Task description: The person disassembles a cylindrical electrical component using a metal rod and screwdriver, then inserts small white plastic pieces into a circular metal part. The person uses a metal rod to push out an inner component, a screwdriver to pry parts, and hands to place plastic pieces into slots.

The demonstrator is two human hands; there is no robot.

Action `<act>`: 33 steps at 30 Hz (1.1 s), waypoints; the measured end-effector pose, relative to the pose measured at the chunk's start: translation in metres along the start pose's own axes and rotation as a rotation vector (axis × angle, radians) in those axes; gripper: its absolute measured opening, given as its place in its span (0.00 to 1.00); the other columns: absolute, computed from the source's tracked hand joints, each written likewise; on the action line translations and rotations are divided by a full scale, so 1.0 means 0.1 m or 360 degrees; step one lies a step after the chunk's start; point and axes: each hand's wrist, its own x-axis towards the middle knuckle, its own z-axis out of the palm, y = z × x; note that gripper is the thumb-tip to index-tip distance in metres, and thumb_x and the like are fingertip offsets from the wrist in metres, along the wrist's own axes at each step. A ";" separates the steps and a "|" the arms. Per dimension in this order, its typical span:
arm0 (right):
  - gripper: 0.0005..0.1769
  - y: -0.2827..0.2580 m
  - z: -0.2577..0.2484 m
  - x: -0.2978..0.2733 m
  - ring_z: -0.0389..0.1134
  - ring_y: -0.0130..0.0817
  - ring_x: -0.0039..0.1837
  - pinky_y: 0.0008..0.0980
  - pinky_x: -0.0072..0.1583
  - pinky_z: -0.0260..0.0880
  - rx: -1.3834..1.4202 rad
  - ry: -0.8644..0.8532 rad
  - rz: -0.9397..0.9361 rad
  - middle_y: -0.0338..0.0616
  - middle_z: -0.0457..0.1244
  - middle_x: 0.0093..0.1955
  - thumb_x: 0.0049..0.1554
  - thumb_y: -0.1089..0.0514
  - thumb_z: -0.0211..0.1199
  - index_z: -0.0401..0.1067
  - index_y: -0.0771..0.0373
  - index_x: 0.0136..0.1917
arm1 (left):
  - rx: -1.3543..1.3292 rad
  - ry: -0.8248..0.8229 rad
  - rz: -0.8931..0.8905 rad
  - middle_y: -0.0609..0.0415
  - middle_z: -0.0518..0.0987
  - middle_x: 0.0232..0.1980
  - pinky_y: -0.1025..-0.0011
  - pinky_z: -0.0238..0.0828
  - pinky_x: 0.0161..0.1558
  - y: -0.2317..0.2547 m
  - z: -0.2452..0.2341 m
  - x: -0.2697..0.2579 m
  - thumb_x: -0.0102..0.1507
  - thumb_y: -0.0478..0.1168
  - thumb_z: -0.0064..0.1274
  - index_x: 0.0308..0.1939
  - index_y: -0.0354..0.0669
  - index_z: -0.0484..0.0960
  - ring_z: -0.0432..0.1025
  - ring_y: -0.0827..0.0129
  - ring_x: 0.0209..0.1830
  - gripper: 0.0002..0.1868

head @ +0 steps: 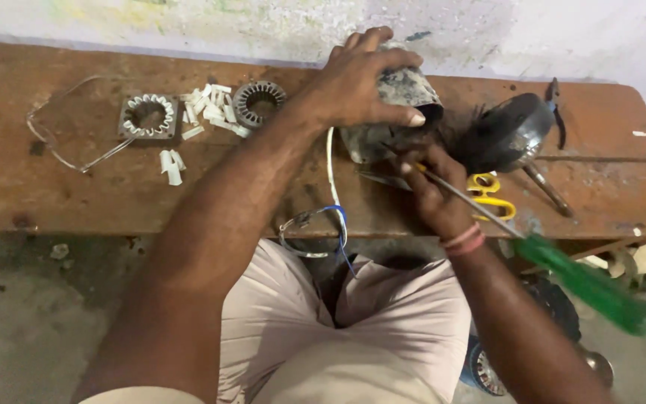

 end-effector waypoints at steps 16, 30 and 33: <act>0.16 0.20 0.27 -0.04 0.71 0.40 0.44 0.36 0.47 0.71 -0.0295 0.0053 -0.0163 0.54 0.68 0.43 0.53 0.62 0.58 0.73 0.71 0.53 | 0.0315 0.0049 -0.0441 0.43 0.75 0.56 0.45 0.58 0.63 0.38 -0.02 0.33 0.56 0.65 0.62 0.58 0.43 0.75 0.67 0.49 0.61 0.38; 0.13 0.27 0.37 0.31 0.70 0.46 0.43 0.40 0.45 0.69 -0.0551 0.0003 -0.0242 0.55 0.67 0.42 0.55 0.62 0.60 0.74 0.67 0.52 | 0.0328 0.0067 -0.0398 0.43 0.72 0.59 0.45 0.57 0.62 0.21 -0.06 0.23 0.56 0.67 0.61 0.52 0.50 0.82 0.63 0.47 0.63 0.32; 0.12 0.33 0.36 0.29 0.69 0.49 0.42 0.41 0.44 0.68 -0.0513 0.0011 -0.0243 0.57 0.66 0.41 0.55 0.62 0.60 0.73 0.67 0.52 | 0.0371 0.0046 -0.0399 0.45 0.73 0.59 0.45 0.58 0.63 0.23 0.00 0.22 0.56 0.67 0.60 0.53 0.50 0.81 0.65 0.50 0.63 0.32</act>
